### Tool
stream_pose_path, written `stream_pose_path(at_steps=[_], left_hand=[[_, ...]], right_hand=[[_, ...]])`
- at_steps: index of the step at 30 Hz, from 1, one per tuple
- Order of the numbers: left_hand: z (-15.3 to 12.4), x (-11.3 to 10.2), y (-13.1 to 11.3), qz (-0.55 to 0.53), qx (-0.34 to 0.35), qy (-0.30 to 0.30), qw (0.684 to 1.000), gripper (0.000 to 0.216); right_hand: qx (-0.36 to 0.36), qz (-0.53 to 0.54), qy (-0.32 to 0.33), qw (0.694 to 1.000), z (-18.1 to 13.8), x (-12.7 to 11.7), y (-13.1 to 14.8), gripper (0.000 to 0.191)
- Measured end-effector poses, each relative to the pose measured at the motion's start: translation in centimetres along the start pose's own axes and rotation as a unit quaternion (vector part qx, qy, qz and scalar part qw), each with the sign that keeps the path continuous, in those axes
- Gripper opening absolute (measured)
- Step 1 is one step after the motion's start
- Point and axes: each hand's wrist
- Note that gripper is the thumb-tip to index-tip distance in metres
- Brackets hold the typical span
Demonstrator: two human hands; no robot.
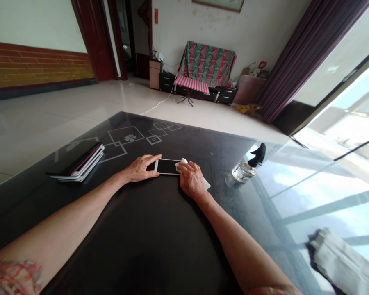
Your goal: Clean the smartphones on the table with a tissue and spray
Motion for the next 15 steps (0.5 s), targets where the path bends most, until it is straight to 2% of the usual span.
stream_pose_path(at_steps=[8,11,15], left_hand=[[0.2,0.4,0.7,-0.001,0.006,-0.012,1.000,0.074],[0.2,0.4,0.8,0.002,0.003,-0.009,1.000,0.074],[0.1,0.3,0.6,0.004,0.002,-0.009,1.000,0.073]], right_hand=[[-0.047,0.032,0.023,0.998,-0.5,-0.7,3.0,0.038],[-0.053,0.042,0.028,0.997,-0.5,-0.5,3.1,0.040],[-0.023,0.029,0.024,0.999,-0.2,-0.4,2.3,0.039]])
Point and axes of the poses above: each hand's wrist, its own z-axis towards the middle knuckle, its own x-axis out of the palm, y = z × x, and after that the axes turned 2 degrees about y, right-handed
